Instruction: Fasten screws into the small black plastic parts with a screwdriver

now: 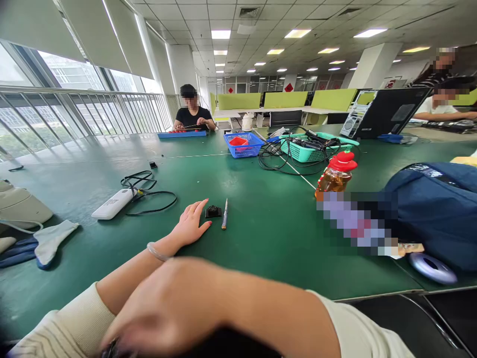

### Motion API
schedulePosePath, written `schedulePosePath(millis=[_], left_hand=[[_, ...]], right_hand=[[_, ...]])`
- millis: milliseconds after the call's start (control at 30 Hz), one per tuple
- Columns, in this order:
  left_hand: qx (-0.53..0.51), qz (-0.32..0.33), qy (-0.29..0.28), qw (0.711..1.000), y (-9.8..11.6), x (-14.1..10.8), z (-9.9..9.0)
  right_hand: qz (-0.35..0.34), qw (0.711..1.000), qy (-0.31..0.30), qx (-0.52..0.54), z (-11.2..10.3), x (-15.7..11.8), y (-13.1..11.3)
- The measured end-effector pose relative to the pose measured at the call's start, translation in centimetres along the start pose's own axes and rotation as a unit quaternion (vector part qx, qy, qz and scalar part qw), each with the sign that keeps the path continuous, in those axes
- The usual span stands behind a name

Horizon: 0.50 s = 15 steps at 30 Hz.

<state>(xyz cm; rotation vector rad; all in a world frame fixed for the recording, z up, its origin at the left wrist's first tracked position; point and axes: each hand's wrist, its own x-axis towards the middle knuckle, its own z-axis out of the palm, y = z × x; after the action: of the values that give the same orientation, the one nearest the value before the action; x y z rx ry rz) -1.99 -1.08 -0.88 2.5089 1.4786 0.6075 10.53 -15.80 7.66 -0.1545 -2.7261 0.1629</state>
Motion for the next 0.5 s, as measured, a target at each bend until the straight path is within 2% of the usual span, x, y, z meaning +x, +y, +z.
schedulePosePath(millis=[33,100,133,167,267,400,500], left_hand=[[0.003,0.004,-0.007,1.0,0.2,0.0,-0.1],[0.014,0.013,-0.013,1.0,0.7,0.1,-0.2],[0.02,0.018,-0.013,1.0,0.9,0.2,-0.3],[0.025,0.023,-0.013,0.999,1.1,0.2,-0.3],[0.032,0.027,-0.014,0.999,1.4,0.6,-0.1],[0.034,0.021,-0.024,0.999,1.3,1.3,0.3],[0.026,0.016,-0.031,0.999,1.1,2.0,0.6]], right_hand=[[0.08,0.997,-0.002,-0.02,-0.4,-1.1,2.8],[0.298,0.95,-0.021,-0.093,-0.8,-3.7,7.9],[0.361,0.925,-0.037,-0.108,-0.8,-5.0,10.0],[0.396,0.91,-0.044,-0.112,-0.7,-6.3,11.7],[0.385,0.911,-0.075,-0.127,-0.5,-8.8,14.4],[0.322,0.924,-0.127,-0.161,-0.2,-9.1,15.1],[0.261,0.934,-0.138,-0.202,0.2,-8.8,15.2]])
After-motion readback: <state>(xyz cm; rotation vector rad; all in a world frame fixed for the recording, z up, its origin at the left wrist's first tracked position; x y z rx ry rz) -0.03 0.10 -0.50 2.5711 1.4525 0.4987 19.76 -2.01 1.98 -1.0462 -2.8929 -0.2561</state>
